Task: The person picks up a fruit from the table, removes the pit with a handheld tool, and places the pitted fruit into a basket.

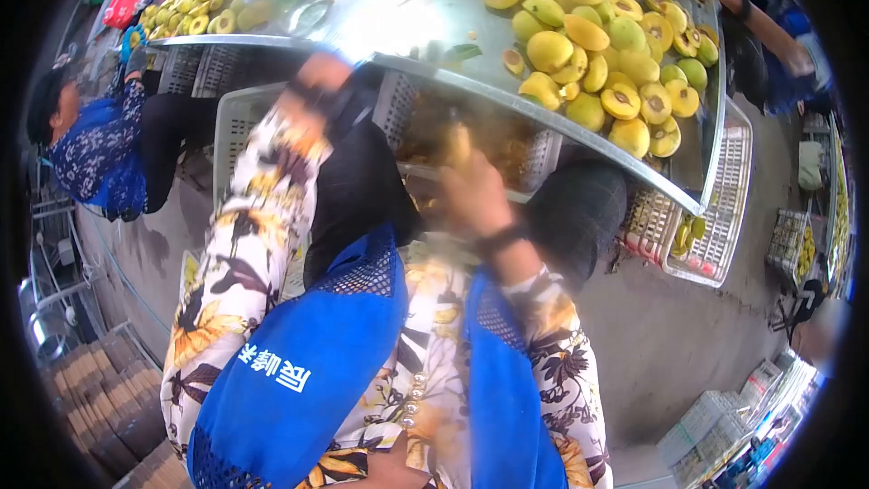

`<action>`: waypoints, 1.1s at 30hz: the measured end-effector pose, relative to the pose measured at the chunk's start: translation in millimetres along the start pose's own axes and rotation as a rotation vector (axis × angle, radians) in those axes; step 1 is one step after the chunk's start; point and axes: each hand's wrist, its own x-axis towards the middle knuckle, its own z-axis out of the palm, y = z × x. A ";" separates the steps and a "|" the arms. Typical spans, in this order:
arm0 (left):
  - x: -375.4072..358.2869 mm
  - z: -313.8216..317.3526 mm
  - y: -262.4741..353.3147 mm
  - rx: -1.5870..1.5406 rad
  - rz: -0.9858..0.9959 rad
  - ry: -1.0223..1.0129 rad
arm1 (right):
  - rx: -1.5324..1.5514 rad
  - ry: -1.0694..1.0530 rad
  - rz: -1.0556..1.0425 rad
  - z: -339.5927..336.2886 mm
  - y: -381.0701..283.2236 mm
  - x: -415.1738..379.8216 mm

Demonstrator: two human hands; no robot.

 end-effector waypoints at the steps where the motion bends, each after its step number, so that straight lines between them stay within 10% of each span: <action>1: 18.0 5.3 9.9 0.011 0.175 0.097 | 0.051 0.020 0.011 -4.9 4.0 -1.9; 2: 36.0 10.7 19.7 0.037 0.341 0.196 | 0.091 0.070 -0.049 -11.1 16.6 -1.2; 3: 58.1 36.7 14.9 -0.226 0.039 -0.061 | 0.108 0.111 -0.061 -4.9 9.7 -13.1; 7: 110.1 110.7 31.9 -0.106 -0.142 -0.367 | 0.065 0.274 -0.112 -22.8 19.3 -25.7; 11: 106.5 125.5 32.4 -0.307 -0.370 -0.343 | 0.029 0.359 -0.076 -27.3 16.7 -27.6; 22: -40.1 -15.5 109.8 -1.567 -0.756 -0.193 | 0.713 0.166 -0.285 -6.3 -44.8 5.4; 26: -80.9 7.7 120.0 -2.147 -1.212 0.140 | 0.380 0.162 -0.126 16.1 -46.3 3.2; 33: -85.2 -11.9 127.9 -1.753 -1.107 0.122 | -0.321 0.169 -0.164 10.5 -40.7 -28.1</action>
